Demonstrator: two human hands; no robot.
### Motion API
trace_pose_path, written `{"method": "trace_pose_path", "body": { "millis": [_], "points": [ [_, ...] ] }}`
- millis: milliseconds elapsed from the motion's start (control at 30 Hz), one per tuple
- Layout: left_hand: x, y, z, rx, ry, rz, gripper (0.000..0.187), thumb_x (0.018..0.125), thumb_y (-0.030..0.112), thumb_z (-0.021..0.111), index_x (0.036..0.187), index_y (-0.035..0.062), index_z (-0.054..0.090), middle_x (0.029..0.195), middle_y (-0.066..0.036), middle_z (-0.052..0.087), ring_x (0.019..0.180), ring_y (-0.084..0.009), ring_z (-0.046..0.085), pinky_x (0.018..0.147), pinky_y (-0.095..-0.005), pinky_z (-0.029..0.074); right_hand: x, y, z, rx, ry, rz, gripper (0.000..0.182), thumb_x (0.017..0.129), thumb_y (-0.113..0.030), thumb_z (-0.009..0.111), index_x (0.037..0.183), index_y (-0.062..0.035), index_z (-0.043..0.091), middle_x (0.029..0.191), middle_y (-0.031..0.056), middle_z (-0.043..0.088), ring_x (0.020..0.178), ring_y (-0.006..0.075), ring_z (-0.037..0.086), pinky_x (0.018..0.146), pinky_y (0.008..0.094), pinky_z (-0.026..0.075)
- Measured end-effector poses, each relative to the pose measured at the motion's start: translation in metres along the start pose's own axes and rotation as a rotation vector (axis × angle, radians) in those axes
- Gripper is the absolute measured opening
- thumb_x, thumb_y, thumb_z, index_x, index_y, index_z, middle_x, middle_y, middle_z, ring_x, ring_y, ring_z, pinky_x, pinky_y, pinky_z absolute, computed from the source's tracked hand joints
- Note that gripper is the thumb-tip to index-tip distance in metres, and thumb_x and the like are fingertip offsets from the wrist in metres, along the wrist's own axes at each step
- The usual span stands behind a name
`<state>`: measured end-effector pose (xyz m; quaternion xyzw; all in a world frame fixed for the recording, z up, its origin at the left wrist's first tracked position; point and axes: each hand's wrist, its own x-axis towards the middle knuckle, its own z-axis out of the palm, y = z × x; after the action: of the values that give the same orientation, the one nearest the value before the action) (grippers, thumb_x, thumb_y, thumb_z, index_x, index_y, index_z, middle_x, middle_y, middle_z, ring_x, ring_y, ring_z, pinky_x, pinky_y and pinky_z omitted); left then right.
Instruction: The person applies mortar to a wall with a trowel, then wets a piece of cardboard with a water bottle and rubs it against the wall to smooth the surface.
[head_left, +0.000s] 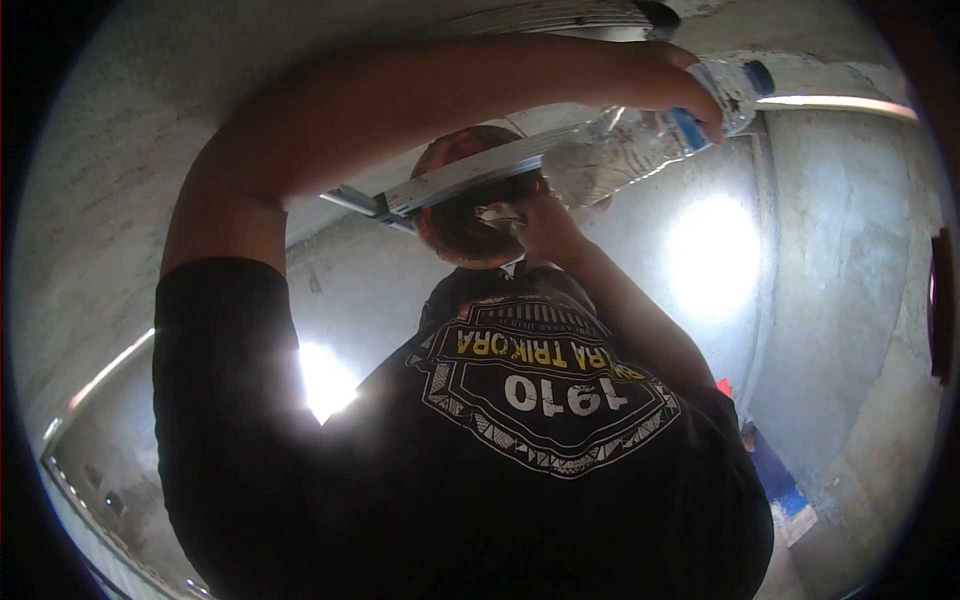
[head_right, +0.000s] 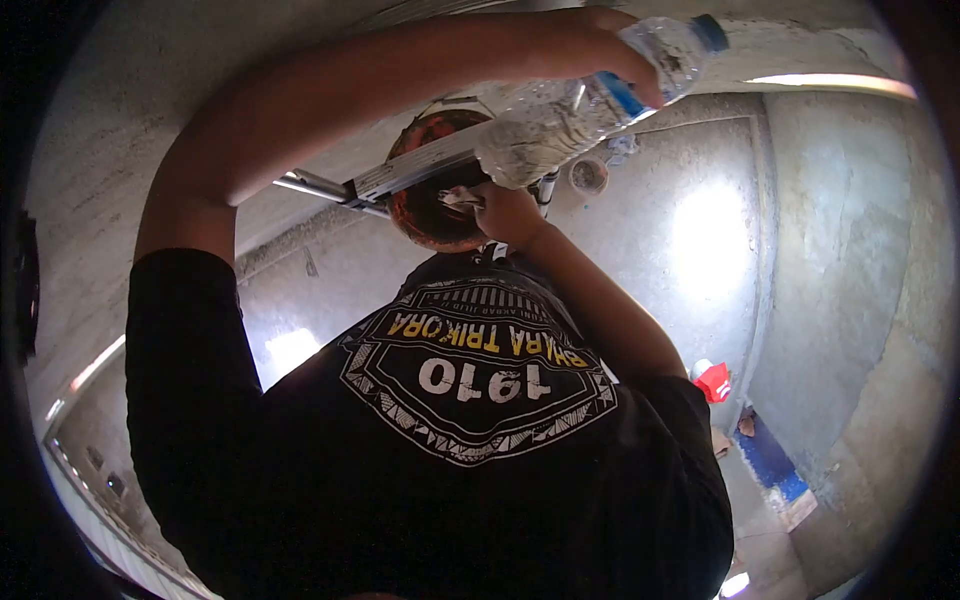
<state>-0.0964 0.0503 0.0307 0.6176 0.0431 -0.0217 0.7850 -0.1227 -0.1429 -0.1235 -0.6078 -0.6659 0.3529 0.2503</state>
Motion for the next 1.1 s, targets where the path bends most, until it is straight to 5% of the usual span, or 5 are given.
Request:
{"method": "trace_pose_path", "body": {
  "millis": [167,267,667,800,1100],
  "points": [
    [0.009,0.0,0.002,0.039,0.02,0.004,0.086,0.068,0.025,0.071,0.136,-0.0039,0.026,0.121,-0.023,0.051,0.104,-0.0244,0.054,0.083,-0.0316,0.046,0.041,0.027,0.067,-0.318,-0.555,0.113,0.022,0.076,-0.012,0.055,0.092,-0.0037,0.069,0.092,0.0188,0.066,0.093,0.033,0.062,0.085,0.042,0.049],
    [0.01,0.001,0.001,0.051,0.022,0.007,0.084,0.068,0.025,0.071,0.134,-0.0038,0.028,0.119,-0.022,0.052,0.103,-0.0243,0.055,0.082,-0.0316,0.046,0.05,0.06,0.108,-0.554,-0.687,0.133,0.021,0.079,-0.014,0.054,0.09,-0.006,0.07,0.096,0.0148,0.067,0.09,0.0307,0.065,0.077,0.0415,0.053],
    [0.017,0.005,0.005,0.042,-0.006,0.025,0.074,0.067,0.024,0.071,0.126,-0.0036,0.035,0.113,-0.021,0.054,0.096,-0.0241,0.056,0.078,-0.0317,0.046,0.051,0.114,0.189,-0.54,-0.485,0.133,0.025,0.084,-0.02,0.05,0.087,-0.0066,0.07,0.095,0.016,0.067,0.09,0.0309,0.065,0.082,0.0405,0.051],
    [0.01,-0.005,0.001,0.014,0.02,0.031,0.071,0.066,0.024,0.071,0.123,-0.0035,0.038,0.111,-0.021,0.055,0.094,-0.024,0.056,0.077,-0.0317,0.046,0.058,0.111,0.18,-0.469,-0.589,0.19,0.027,0.083,-0.028,0.054,0.088,-0.0079,0.071,0.095,0.0153,0.067,0.091,0.0304,0.065,0.084,0.041,0.05],
    [0.004,-0.013,0.002,-0.021,-0.015,0.015,0.064,0.066,0.023,0.071,0.116,-0.0034,0.043,0.106,-0.019,0.056,0.09,-0.0238,0.057,0.074,-0.0318,0.047,0.065,0.12,0.202,-0.562,-0.471,0.209,0.051,0.079,-0.041,0.06,0.118,-0.0083,0.06,0.126,0.0154,0.054,0.118,0.0285,0.05,0.103,0.0389,0.036]
  ]
}}
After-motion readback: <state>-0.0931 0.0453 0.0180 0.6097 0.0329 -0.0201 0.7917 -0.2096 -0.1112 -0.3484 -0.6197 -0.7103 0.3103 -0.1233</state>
